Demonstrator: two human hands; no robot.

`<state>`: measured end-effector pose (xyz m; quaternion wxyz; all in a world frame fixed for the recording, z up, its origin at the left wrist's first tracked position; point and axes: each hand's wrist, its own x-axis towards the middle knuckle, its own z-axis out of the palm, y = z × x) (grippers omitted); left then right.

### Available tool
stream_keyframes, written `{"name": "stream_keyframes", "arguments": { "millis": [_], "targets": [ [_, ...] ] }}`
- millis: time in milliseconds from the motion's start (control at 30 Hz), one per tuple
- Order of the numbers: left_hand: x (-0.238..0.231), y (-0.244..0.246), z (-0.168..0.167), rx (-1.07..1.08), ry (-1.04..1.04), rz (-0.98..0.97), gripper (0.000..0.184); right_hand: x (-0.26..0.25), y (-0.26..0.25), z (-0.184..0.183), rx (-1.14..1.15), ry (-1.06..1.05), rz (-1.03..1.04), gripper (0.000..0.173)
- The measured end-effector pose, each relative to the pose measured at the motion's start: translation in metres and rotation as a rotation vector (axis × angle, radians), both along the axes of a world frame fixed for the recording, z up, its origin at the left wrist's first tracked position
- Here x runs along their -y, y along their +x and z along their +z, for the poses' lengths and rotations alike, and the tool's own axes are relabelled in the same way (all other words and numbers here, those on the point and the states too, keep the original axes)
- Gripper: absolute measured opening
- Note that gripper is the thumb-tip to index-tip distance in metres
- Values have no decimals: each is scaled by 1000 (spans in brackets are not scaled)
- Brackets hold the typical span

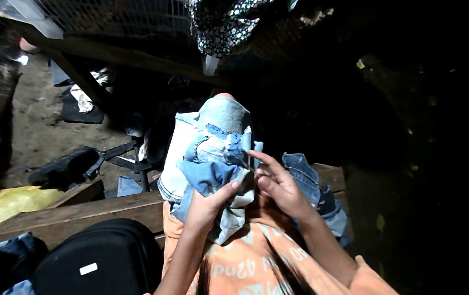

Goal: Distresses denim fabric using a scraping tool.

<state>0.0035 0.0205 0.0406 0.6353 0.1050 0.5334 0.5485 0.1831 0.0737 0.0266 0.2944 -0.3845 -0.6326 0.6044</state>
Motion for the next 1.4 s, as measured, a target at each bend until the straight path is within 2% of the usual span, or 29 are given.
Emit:
{"name": "stream_keyframes", "arguments": {
  "millis": [67,167,233,333,400,533,700,800,867,933,1000,1067,1133,1167,1233,1333,1400],
  "targets": [
    [1,1,1,-17,12,0,31,4,5,4,133,76,45,67],
    [6,3,-1,-114,62,-42,28,8,5,6,240,175,50,62],
    [8,3,-3,-186,98,-58,27,7,5,5,197,185,38,56],
    [10,2,-4,-209,128,-73,28,4,3,5,52,42,-23,45],
    [8,3,-5,-193,118,-63,29,4,3,6,35,10,-24,44],
    [8,4,-5,-169,109,-47,28,8,7,9,199,192,10,53],
    [9,4,-4,-184,113,-98,33,8,4,9,414,388,-24,51],
    [9,2,-4,-180,92,-131,35,6,3,9,485,420,1,49],
    [10,0,-7,-186,119,-146,34,4,2,6,450,414,-8,47],
    [11,-2,-10,-190,149,-156,33,3,-1,3,269,282,-50,41],
    [10,-4,-13,-146,160,-153,32,2,-5,1,-58,-79,-81,29],
    [8,-7,-15,-77,143,-158,30,-5,-4,-1,-302,-499,1,23],
    [7,-9,-18,-40,131,-163,29,-12,0,-6,-382,-714,99,25],
    [7,-9,-17,-36,125,-154,29,-13,0,-6,-381,-738,111,26],
    [5,-8,-13,-27,109,-125,30,-10,-3,-3,-308,-599,51,31],
    [2,-6,-9,8,83,-85,30,0,-6,-6,-87,-81,-43,56],
    [1,-5,-6,24,69,-70,29,6,-4,-10,54,217,-86,57]
  ]
}}
